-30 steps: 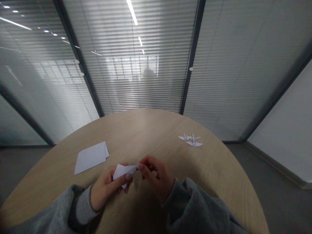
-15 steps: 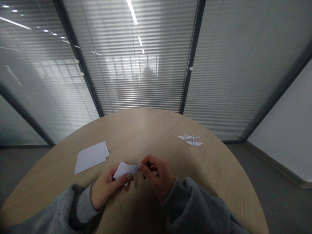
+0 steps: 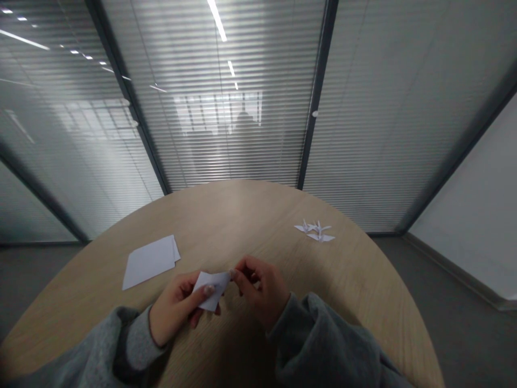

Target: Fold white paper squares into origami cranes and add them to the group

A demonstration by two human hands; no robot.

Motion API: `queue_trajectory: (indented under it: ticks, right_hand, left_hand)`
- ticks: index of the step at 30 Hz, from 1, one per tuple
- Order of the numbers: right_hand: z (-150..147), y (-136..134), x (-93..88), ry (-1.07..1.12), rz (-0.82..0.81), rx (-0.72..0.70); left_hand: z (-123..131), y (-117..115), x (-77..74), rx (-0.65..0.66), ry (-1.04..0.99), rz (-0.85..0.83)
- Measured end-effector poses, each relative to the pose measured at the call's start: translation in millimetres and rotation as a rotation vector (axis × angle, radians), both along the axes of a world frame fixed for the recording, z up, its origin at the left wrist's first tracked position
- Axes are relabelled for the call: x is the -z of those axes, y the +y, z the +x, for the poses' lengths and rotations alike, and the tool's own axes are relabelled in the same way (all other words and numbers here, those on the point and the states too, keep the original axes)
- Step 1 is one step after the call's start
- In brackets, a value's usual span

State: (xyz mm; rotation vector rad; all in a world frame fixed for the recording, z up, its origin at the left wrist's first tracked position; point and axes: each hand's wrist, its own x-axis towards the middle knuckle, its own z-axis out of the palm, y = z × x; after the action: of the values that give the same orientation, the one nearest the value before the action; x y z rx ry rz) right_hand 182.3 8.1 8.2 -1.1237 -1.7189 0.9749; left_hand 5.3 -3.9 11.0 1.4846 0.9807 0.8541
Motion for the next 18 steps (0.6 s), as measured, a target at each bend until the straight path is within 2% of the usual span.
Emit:
queue_trajectory:
  ticks: [5,12,18]
  right_hand:
    - [-1.6,-1.7,-0.6,-0.005,0.003,0.005]
    - [-3.4,-1.8,-4.3,0.172,-0.097,-0.074]
    - [-1.5,0.5,-5.5,0.229,-0.138,-0.106]
  left_hand:
    - [1.8,-0.6,-1.1,0.016,0.002,-0.075]
    - [3.2,-0.6,-4.4,0.060,-0.080,-0.110]
    - [2.9,0.1,-2.0,0.084,-0.114,-0.114]
